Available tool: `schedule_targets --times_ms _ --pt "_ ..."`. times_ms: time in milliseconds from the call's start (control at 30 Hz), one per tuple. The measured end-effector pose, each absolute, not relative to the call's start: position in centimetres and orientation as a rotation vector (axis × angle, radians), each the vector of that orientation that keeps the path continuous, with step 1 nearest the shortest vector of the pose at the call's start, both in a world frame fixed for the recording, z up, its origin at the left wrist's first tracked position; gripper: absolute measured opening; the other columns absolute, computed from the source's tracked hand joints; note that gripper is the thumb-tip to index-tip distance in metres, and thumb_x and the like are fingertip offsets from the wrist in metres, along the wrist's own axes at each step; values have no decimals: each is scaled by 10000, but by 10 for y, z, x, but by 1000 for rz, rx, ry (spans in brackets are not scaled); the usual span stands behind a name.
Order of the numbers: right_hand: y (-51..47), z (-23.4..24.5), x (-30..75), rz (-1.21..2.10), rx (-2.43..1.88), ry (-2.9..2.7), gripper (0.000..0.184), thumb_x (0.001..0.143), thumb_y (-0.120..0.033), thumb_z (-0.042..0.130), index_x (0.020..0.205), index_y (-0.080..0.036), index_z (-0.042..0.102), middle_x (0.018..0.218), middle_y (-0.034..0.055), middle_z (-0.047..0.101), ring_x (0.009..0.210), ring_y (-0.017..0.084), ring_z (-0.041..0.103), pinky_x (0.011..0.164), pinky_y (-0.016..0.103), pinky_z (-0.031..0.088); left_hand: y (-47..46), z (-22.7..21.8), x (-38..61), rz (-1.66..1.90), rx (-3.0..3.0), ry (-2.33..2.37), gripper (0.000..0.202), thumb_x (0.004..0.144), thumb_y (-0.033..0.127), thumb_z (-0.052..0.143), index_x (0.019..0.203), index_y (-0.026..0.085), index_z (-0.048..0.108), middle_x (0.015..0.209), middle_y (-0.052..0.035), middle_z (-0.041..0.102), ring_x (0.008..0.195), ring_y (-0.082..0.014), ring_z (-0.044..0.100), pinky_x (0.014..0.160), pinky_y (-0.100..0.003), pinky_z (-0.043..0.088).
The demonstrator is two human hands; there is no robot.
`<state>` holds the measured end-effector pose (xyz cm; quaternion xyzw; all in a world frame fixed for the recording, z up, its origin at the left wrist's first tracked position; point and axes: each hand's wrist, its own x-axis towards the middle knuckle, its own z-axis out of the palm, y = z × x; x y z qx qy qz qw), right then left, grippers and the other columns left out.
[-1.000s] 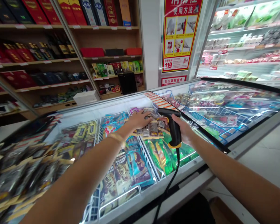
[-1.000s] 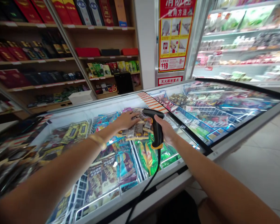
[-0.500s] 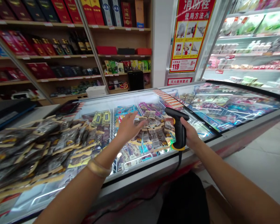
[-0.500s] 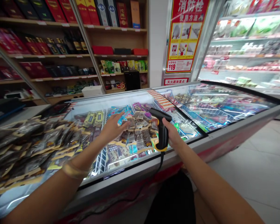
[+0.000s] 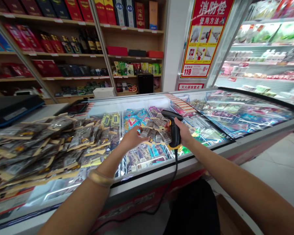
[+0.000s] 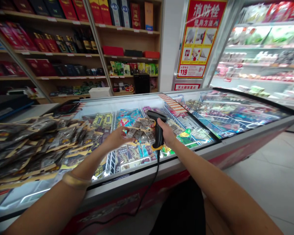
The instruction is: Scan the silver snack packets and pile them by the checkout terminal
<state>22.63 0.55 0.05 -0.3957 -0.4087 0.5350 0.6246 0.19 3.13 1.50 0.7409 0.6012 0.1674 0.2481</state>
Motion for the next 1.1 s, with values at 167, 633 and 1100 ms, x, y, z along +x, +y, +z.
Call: schedule_targets --times_ms 167,633,1100 --pt "13 3 228 1277 -906 -883 500 628 -676 678 650 -178 631 690 37 679 657 146 640 614 248 518 37 8 -4 579 1916 1587 507 607 485 727 965 147 605 953 -95 649 826 -223 616 656 -297 444" --pt "1 15 197 1665 -594 -905 446 760 -608 574 742 -163 595 680 37 591 597 130 554 530 245 455 33 19 -9 1108 1592 1342 225 717 265 598 852 201 429 940 -26 490 651 -107 492 524 -264 514" --pt "-3 15 197 1700 -605 -1086 452 744 -606 598 711 -156 596 686 41 535 617 131 498 563 256 431 34 12 -9 1010 1804 1316 218 753 303 578 868 211 418 990 -27 505 590 -98 540 515 -259 467"
